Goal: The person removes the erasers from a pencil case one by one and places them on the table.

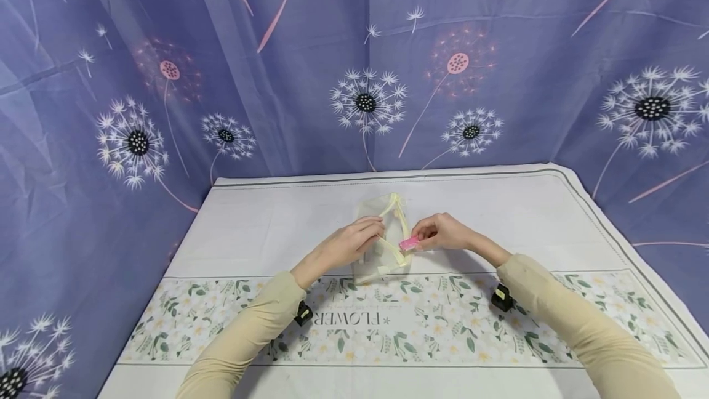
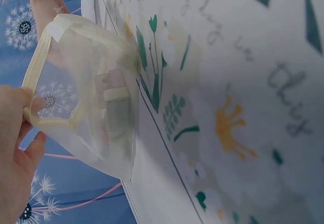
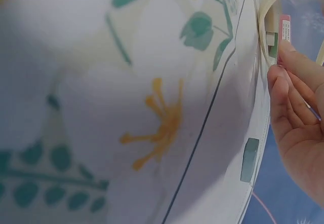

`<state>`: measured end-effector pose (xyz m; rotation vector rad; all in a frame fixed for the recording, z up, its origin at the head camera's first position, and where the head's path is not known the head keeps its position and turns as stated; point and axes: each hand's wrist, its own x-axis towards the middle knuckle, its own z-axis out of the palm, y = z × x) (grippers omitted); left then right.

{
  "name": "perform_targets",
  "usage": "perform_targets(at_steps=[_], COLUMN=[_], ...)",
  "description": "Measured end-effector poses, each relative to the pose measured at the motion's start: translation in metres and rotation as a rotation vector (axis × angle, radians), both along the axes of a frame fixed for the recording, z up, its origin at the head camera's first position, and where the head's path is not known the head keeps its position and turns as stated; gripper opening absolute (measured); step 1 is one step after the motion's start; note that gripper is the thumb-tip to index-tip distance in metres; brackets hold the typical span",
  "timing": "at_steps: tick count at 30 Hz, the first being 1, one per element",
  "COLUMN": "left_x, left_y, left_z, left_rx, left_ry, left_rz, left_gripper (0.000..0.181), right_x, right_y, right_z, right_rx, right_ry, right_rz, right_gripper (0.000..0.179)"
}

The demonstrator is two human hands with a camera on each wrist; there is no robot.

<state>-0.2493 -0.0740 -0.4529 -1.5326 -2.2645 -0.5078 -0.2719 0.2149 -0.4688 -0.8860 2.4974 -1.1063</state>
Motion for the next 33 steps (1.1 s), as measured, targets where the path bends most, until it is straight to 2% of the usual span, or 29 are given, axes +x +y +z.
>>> perform_targets(at_steps=[19,33], left_x=[0.001,0.001], left_y=[0.001,0.003], left_z=[0.000,-0.003], left_rx=[0.008,0.017], left_ry=[-0.034,-0.011], left_rz=[-0.017,-0.028], left_gripper=[0.013,0.012], right_x=[0.002,0.003], right_y=[0.014,0.023], right_z=[-0.003,-0.007], right_rx=[0.016,0.012], right_ry=[0.010,0.032], right_rz=[0.002,0.025], right_gripper=[0.019,0.019])
